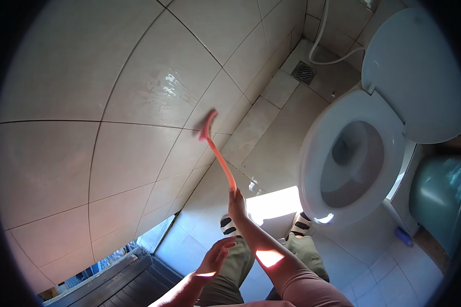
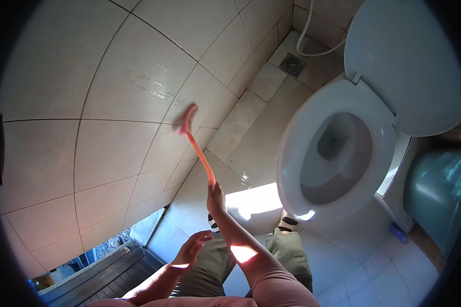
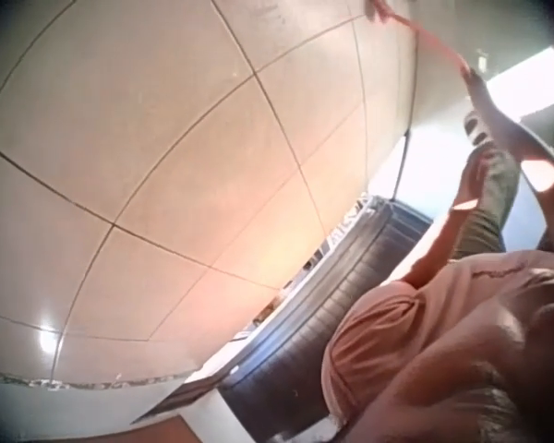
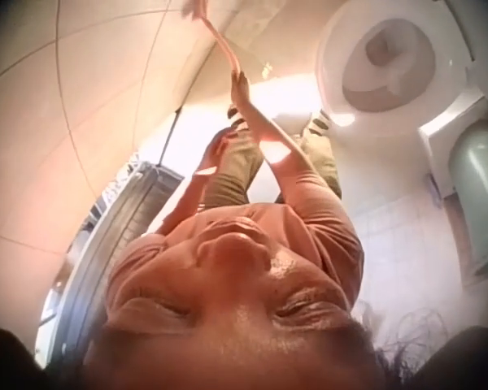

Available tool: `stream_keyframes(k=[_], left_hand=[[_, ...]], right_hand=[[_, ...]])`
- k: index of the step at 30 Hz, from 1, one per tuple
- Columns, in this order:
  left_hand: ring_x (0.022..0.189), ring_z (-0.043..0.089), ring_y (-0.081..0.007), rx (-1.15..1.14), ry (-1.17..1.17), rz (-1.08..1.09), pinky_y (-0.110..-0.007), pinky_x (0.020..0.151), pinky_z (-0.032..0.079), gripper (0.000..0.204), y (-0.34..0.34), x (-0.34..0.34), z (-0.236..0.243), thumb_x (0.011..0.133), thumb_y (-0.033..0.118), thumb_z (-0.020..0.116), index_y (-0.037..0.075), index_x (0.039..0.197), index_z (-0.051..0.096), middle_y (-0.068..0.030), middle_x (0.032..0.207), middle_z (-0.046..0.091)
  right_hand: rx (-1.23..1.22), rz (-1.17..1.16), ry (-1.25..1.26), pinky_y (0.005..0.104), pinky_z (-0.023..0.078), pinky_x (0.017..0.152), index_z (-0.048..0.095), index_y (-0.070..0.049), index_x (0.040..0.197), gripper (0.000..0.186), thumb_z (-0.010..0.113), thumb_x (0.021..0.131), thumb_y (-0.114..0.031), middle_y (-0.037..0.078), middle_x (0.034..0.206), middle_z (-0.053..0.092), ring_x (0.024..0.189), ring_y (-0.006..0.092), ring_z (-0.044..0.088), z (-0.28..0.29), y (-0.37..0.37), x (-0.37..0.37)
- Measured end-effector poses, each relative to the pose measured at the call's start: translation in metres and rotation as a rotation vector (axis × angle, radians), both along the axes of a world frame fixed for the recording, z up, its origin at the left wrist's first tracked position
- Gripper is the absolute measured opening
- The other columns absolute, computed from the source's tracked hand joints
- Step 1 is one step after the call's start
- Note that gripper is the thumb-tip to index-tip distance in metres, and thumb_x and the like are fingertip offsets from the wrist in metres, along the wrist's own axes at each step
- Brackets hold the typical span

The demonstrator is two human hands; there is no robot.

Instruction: Scrubbing the floor and wall tiles in a bathroom using a long-handled scrub brush.

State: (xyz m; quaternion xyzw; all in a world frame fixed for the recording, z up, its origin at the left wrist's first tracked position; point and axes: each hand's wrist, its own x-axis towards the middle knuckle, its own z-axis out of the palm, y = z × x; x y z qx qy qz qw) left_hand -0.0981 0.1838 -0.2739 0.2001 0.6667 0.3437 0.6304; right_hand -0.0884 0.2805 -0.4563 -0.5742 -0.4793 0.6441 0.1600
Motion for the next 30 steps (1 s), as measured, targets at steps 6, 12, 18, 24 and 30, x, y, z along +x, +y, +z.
stream_keyframes(k=[6,12,18,24,30], left_hand=[[0.097,0.047,-0.0178,0.121,0.102,0.292,-0.029,0.085,0.034,0.031,-0.04,-0.016,-0.108,0.088,0.017,0.031,0.0,0.114,0.035,-0.0101,0.111,0.043],[0.096,0.048,-0.0172,-0.167,0.101,0.616,-0.03,0.083,0.032,0.039,-0.08,-0.053,-0.186,0.087,0.033,0.031,0.004,0.11,0.041,-0.0073,0.111,0.045],[0.098,0.045,-0.0164,0.085,0.049,0.114,-0.029,0.084,0.034,0.041,-0.049,-0.064,-0.201,0.087,0.033,0.033,0.003,0.113,0.038,-0.0072,0.11,0.045],[0.099,0.045,-0.0201,0.419,0.536,-0.161,-0.03,0.081,0.036,0.032,-0.017,-0.087,-0.215,0.086,0.021,0.038,0.004,0.113,0.037,-0.0105,0.115,0.039],[0.104,0.041,-0.0207,0.61,0.428,0.21,-0.031,0.084,0.034,0.043,0.043,-0.101,-0.217,0.085,0.033,0.037,0.01,0.12,0.029,-0.0087,0.12,0.033]], right_hand=[[-0.434,-0.21,0.413,0.0185,0.023,0.034,0.038,-0.011,0.073,0.028,0.034,0.086,-0.036,-0.004,0.049,0.031,0.039,0.0038,0.029,-0.031,-0.039,-0.013],[-0.005,-0.133,0.496,0.0209,0.025,0.034,0.038,-0.007,0.081,0.035,0.036,0.083,-0.043,-0.002,0.05,0.035,0.038,0.006,0.031,-0.063,-0.027,-0.045],[-0.323,-0.168,0.29,0.0214,0.022,0.025,0.033,-0.012,0.077,0.03,0.036,0.083,-0.042,-0.003,0.044,0.029,0.03,0.006,0.028,-0.189,-0.035,-0.018],[-0.216,-0.154,0.589,0.0218,0.025,0.024,0.035,-0.012,0.081,0.021,0.039,0.085,-0.032,-0.001,0.046,0.034,0.029,0.0074,0.031,-0.166,0.001,-0.027],[0.188,-0.033,0.807,0.0203,0.029,0.03,0.035,-0.009,0.078,0.023,0.041,0.084,-0.031,-0.002,0.047,0.033,0.035,0.0065,0.033,-0.036,0.083,-0.044]])
